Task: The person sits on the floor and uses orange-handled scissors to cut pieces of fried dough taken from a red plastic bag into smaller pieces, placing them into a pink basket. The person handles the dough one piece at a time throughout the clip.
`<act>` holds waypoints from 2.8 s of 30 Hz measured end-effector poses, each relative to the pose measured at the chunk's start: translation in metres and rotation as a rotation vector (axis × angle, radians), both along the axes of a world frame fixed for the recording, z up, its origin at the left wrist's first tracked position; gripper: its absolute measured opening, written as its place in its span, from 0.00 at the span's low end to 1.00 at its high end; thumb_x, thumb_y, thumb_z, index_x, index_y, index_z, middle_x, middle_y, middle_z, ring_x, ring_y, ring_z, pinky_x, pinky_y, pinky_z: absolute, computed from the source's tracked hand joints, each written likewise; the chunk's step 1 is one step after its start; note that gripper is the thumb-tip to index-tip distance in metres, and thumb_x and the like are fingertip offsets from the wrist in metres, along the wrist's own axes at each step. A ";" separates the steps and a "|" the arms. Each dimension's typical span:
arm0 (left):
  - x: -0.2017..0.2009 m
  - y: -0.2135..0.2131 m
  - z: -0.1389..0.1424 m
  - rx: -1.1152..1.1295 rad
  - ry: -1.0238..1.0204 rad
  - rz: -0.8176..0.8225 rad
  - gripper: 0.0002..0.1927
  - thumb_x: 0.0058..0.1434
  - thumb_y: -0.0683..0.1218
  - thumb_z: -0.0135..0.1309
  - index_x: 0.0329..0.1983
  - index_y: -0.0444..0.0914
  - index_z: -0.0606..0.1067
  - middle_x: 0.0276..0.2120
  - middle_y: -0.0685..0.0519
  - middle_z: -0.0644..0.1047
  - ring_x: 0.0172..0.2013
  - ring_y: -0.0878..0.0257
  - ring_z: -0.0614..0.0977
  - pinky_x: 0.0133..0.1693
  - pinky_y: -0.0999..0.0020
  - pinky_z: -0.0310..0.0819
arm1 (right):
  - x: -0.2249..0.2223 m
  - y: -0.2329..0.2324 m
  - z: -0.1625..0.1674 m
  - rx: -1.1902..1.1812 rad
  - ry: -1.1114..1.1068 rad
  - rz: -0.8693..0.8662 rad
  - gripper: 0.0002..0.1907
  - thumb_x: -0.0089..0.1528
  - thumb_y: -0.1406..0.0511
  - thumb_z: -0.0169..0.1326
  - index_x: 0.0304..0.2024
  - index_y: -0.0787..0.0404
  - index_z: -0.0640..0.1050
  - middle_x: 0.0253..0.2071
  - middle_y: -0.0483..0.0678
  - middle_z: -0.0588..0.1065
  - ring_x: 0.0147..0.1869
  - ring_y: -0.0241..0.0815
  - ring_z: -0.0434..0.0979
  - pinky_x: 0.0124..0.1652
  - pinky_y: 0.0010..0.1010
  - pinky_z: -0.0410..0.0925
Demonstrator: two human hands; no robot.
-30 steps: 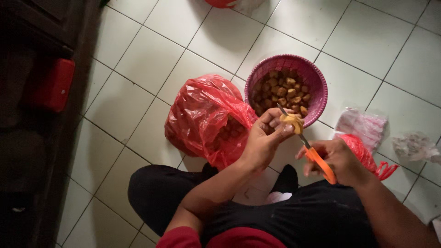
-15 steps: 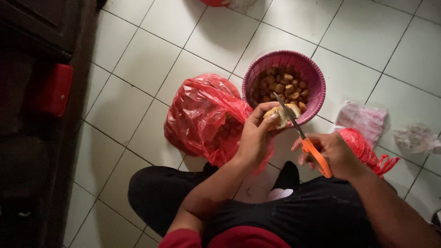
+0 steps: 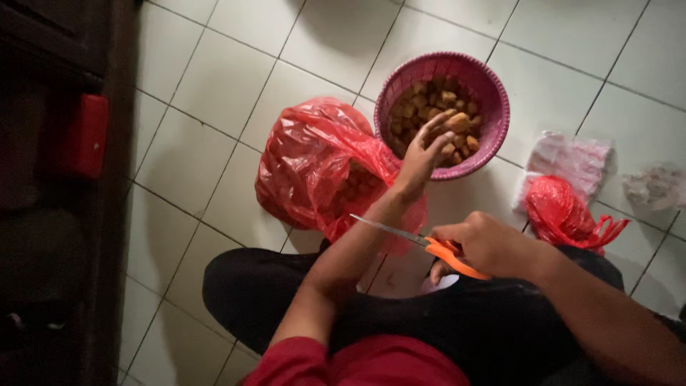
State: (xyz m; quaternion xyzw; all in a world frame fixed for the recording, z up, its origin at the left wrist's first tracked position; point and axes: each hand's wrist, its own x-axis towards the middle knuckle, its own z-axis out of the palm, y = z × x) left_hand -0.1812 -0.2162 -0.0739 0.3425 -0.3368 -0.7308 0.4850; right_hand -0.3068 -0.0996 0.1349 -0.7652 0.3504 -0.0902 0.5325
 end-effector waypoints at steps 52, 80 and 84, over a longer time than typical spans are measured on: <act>0.124 0.011 0.045 -0.468 -1.170 -0.829 0.16 0.67 0.57 0.53 0.48 0.46 0.83 0.35 0.48 0.84 0.32 0.58 0.84 0.35 0.60 0.78 | -0.033 -0.005 -0.009 0.238 -0.169 -0.252 0.14 0.63 0.58 0.57 0.40 0.62 0.80 0.27 0.45 0.84 0.29 0.34 0.87 0.26 0.26 0.76; 0.120 0.050 0.158 -0.313 -0.081 -0.268 0.18 0.77 0.52 0.43 0.51 0.34 0.78 0.39 0.56 0.78 0.34 0.71 0.74 0.36 0.76 0.69 | -0.026 -0.008 -0.025 0.630 -0.402 -0.109 0.59 0.42 0.27 0.57 0.48 0.75 0.77 0.27 0.51 0.78 0.34 0.44 0.81 0.36 0.35 0.74; 0.114 0.068 0.149 -0.657 -0.274 -0.249 0.15 0.78 0.49 0.47 0.52 0.34 0.78 0.41 0.56 0.75 0.40 0.71 0.74 0.43 0.75 0.70 | -0.036 -0.005 -0.039 0.569 -0.527 -0.079 0.51 0.50 0.32 0.60 0.50 0.73 0.76 0.29 0.49 0.78 0.35 0.41 0.81 0.37 0.31 0.74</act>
